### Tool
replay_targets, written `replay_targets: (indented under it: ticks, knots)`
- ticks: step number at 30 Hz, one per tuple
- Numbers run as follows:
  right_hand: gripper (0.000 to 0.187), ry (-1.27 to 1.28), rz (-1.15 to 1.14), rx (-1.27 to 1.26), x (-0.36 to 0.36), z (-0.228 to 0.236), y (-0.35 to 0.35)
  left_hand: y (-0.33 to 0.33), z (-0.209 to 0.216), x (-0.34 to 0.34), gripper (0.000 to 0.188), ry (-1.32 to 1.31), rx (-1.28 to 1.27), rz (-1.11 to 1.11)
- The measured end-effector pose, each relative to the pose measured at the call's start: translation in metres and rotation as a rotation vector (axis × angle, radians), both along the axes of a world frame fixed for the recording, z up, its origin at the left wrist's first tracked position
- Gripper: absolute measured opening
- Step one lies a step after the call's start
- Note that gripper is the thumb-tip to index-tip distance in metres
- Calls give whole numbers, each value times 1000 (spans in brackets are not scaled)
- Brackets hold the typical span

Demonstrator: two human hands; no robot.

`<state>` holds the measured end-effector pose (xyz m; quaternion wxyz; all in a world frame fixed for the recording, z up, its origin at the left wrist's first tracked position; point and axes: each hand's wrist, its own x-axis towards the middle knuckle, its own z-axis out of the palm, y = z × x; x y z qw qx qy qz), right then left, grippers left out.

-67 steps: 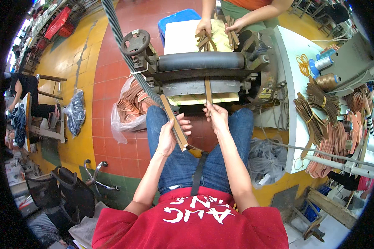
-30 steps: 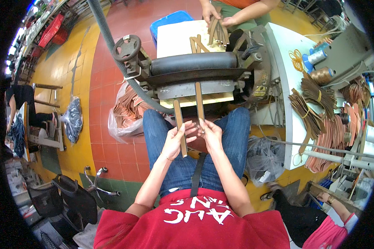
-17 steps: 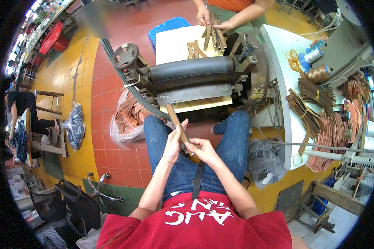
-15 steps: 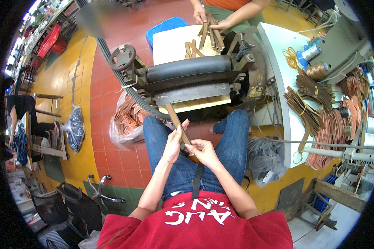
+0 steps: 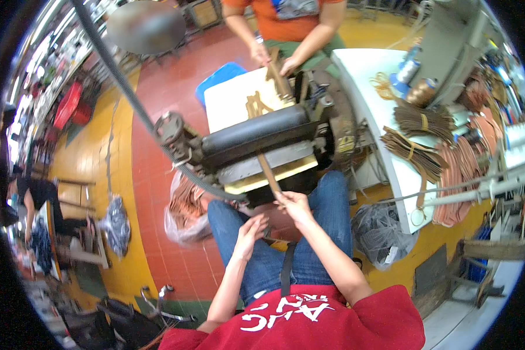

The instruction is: The person feeds reddish-brown leather pieces and brown leather strips through a roller machine, one at a time, then stacks the processed items. The person also handles a bundle of brown leather strips, separating and feeding them through the machine.

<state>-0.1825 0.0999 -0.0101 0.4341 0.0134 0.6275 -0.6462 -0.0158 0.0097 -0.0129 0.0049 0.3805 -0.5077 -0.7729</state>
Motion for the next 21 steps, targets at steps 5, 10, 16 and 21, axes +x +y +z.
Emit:
replay_targets:
  ticks: [5, 10, 16, 21]
  knots:
    - [77, 40, -111, -216, -32, 4, -57, -2, -15, 14, 38, 15, 46, 23]
    - [86, 401, -108, 122, -6, 5, -31, -12, -23, 11, 33, 33, 44, 46]
    - [22, 1309, 275, 357, -18, 72, 72, -14, -43, 8, 32, 44, 103, 55]
    - [53, 1783, -160, 893, -94, 173, 119, -18, -53, 3, 31, 54, 130, 33]
